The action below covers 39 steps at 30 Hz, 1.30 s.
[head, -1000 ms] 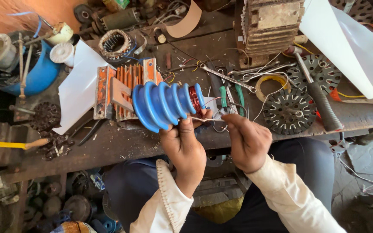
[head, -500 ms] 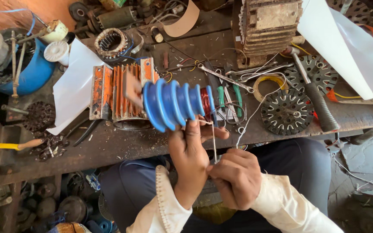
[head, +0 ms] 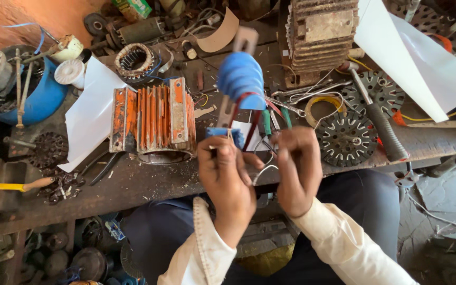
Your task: The person winds copper wire onto a blue plastic bobbin using a hand crank. They use pliers to cut the wire and tuck the end into the winding. The person continues winding and adjusting the wire on the bobbin throughout the clip.
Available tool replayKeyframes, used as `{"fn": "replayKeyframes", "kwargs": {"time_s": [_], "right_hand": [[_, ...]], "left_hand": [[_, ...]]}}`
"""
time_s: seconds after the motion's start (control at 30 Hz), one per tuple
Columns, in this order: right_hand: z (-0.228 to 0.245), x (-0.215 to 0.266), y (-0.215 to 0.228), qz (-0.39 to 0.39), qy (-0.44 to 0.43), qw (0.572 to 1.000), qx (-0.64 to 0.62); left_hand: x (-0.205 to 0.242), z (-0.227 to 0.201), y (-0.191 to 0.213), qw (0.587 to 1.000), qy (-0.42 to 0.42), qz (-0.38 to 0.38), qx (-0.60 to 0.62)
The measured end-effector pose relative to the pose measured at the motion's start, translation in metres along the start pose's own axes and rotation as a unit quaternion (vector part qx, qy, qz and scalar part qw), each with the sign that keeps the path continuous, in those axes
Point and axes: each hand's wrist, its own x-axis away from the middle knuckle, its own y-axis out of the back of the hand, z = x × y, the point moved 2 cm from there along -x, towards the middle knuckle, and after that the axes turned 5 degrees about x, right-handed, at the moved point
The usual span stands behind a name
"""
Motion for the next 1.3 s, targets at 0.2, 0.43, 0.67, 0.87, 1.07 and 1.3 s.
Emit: {"fn": "replayKeyframes", "kwargs": {"time_s": [0.2, 0.43, 0.67, 0.87, 1.07, 1.3], "right_hand": [[-0.038, -0.025, -0.008, 0.094, -0.071, 0.992, 0.035], [-0.08, -0.034, -0.005, 0.11, -0.264, 0.954, -0.095], [-0.122, -0.052, 0.017, 0.172, -0.387, 0.885, -0.192], [-0.15, -0.046, 0.02, 0.135, -0.431, 0.871, -0.194], [-0.141, -0.044, 0.016, 0.174, -0.35, 0.918, 0.062], [-0.055, -0.035, 0.015, 0.198, -0.114, 0.924, 0.307]], "left_hand": [[-0.029, 0.016, 0.024, 0.995, 0.103, -0.013, -0.001], [-0.029, 0.037, 0.024, 0.97, 0.242, -0.019, -0.022], [-0.049, 0.039, 0.034, 0.922, 0.347, 0.03, -0.171], [-0.057, 0.062, 0.044, 0.912, 0.365, 0.026, -0.185], [-0.069, 0.066, 0.061, 0.917, 0.373, 0.001, -0.138], [-0.073, 0.04, 0.052, 0.902, 0.337, 0.062, -0.263]]}}
